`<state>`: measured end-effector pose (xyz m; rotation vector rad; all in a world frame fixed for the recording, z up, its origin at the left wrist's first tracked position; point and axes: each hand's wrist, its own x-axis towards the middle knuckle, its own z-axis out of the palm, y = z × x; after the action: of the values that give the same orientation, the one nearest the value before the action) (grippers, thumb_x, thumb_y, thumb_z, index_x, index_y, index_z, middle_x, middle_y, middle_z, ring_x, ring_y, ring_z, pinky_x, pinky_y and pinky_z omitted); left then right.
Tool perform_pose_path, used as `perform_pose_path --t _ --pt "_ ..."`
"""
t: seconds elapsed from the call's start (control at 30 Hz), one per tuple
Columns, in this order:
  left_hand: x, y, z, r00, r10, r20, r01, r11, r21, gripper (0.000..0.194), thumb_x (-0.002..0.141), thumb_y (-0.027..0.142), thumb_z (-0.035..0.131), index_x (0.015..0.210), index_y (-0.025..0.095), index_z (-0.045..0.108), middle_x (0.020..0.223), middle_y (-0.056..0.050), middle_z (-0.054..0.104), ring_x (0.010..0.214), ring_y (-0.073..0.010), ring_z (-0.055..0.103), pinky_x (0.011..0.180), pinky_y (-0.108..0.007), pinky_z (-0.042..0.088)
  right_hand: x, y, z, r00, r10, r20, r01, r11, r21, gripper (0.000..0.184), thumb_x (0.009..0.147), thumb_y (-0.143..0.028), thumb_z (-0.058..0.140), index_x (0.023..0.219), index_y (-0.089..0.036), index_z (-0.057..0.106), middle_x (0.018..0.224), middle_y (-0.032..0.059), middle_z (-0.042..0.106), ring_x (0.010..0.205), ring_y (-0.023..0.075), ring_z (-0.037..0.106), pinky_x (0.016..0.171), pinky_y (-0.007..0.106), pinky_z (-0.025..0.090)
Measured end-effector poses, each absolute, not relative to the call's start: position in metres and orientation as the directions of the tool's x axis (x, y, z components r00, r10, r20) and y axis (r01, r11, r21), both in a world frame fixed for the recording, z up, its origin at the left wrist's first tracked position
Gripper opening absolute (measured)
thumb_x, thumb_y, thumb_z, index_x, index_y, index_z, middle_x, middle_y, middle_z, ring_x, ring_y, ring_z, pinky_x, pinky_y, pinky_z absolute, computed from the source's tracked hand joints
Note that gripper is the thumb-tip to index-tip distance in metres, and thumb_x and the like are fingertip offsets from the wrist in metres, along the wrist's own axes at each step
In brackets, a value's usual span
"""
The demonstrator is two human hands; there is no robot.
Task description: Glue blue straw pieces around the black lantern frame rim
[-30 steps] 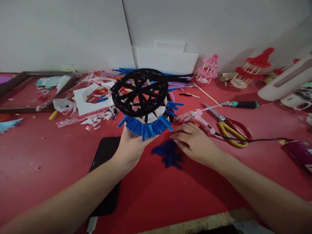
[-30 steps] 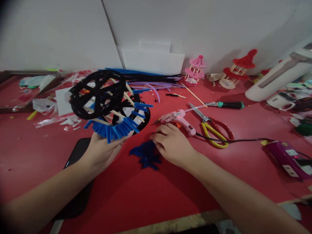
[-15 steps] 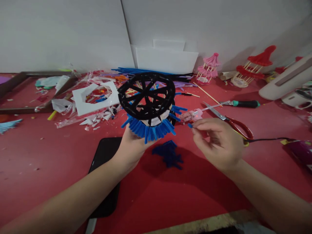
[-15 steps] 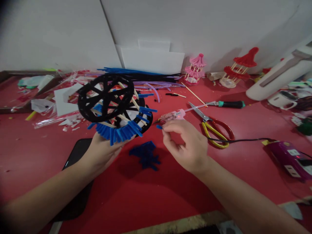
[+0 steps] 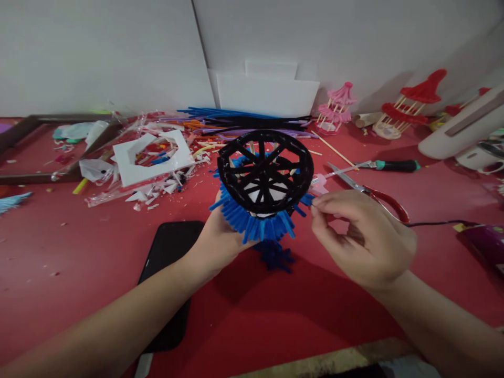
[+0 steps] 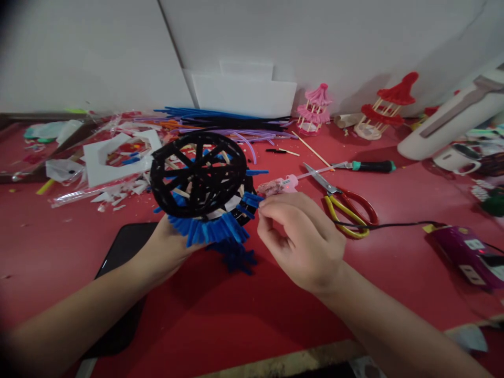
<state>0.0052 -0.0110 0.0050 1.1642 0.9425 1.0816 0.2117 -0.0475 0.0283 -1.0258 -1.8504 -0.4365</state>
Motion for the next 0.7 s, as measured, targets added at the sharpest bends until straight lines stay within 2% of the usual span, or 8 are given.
perform_pose_path --t 0.17,0.43,0.53,0.7 --pt "0.0075 -0.011 0.0095 0.219 0.975 -0.032 -0.161 0.068 0.985 0.04 0.055 0.032 0.099 0.087 0.024 0.077 0.093 -0.006 0.082 0.092 -0.0318 0.076 0.095 -0.05 0.063 0.2102 -0.0463 0.0311 -0.236 0.473 0.849 0.772 0.622 -0.132 0.027 0.083 0.003 0.071 0.1 -0.019 0.066 0.082 0.0021 0.074 0.076 0.0159 0.072 0.077 0.032 0.063" --pt "0.0052 -0.0117 0.0075 0.24 0.97 -0.046 -0.145 0.083 0.986 0.041 0.056 0.029 0.099 0.091 0.023 0.078 0.105 -0.008 0.084 0.1 -0.0328 0.077 0.102 -0.049 0.061 0.2135 -0.0456 0.0292 -0.27 0.48 0.835 0.758 0.641 -0.123 0.027 0.084 0.001 0.072 0.102 -0.02 0.069 0.086 0.005 0.075 0.078 0.0175 0.073 0.076 0.034 0.063" --pt "0.0049 -0.0122 0.0068 0.251 0.967 -0.048 -0.147 0.087 0.985 0.04 0.059 0.028 0.097 0.094 0.023 0.079 0.108 -0.009 0.084 0.101 -0.0326 0.077 0.104 -0.051 0.06 0.2136 -0.0462 0.0295 -0.289 0.494 0.82 0.77 0.629 -0.106 0.026 0.086 0.0 0.069 0.1 -0.022 0.07 0.087 0.0037 0.074 0.078 0.0169 0.072 0.074 0.035 0.063" --pt "0.0039 -0.0119 0.0054 0.236 0.97 -0.055 -0.153 0.093 0.984 0.043 0.055 0.027 0.1 0.092 0.024 0.078 0.105 -0.008 0.084 0.1 -0.0326 0.077 0.102 -0.051 0.061 0.2127 -0.0471 0.031 -0.312 0.494 0.812 0.769 0.633 -0.089 0.028 0.086 0.0 0.069 0.099 -0.025 0.07 0.086 0.002 0.072 0.075 0.0162 0.07 0.071 0.035 0.062"
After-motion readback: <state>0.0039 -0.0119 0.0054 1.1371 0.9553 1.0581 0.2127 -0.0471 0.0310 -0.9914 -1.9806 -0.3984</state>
